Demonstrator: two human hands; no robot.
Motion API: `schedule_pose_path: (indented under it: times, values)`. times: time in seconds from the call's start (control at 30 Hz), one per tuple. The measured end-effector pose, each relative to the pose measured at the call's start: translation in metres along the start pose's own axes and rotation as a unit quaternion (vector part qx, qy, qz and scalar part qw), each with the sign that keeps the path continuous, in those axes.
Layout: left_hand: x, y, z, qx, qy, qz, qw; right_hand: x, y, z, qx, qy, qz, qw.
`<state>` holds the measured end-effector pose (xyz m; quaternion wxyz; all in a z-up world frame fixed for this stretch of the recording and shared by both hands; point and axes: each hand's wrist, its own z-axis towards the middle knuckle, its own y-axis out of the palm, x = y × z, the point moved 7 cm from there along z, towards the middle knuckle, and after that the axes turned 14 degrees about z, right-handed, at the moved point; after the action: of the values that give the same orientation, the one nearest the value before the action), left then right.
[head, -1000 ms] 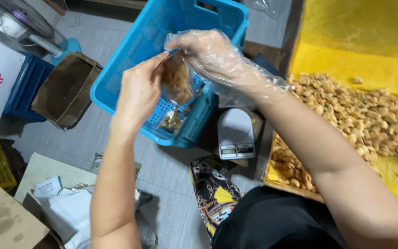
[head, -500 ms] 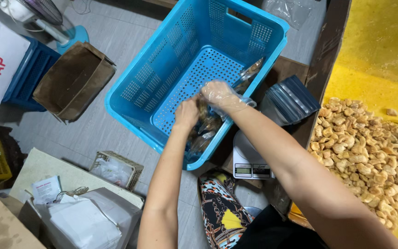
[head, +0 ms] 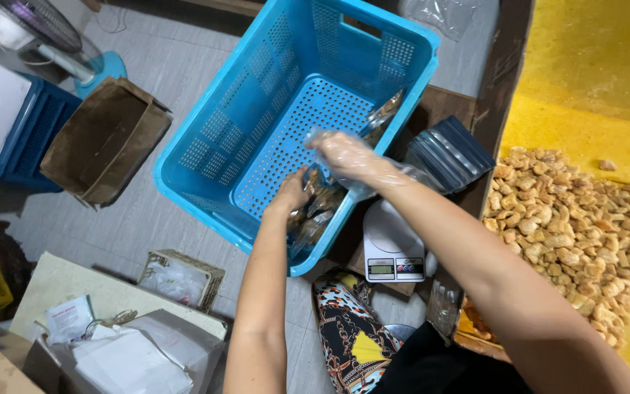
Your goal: The person packages fried snacks by scooping them into plastic bags using a metal scoop and by hand, then weighing the bags on a digital scale.
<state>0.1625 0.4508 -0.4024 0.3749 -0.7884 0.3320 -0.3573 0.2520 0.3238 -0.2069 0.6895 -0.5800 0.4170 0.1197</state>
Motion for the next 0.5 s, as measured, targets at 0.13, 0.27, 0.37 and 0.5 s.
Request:
schedule_pose_path:
  times: [0.13, 0.27, 0.37, 0.5]
  values:
    - [0.017, -0.032, -0.014, 0.07, 0.039, 0.03, 0.996, 0.0, -0.09, -0.095, 0.13, -0.046, 0.135, 0.981]
    - [0.091, -0.108, -0.074, 0.324, 0.107, -0.097, 0.935, 0.073, -0.131, -0.203, 0.262, 0.183, 0.327, 0.889]
    - [0.179, -0.114, -0.11, 0.365, 0.166, -0.163, 0.902, 0.116, -0.129, -0.261, 0.303, 0.191, 0.366, 0.859]
    - [0.26, -0.042, -0.101, 0.331, 0.214, -0.135, 0.909, 0.135, -0.101, -0.319, 0.349, 0.241, 0.426, 0.8]
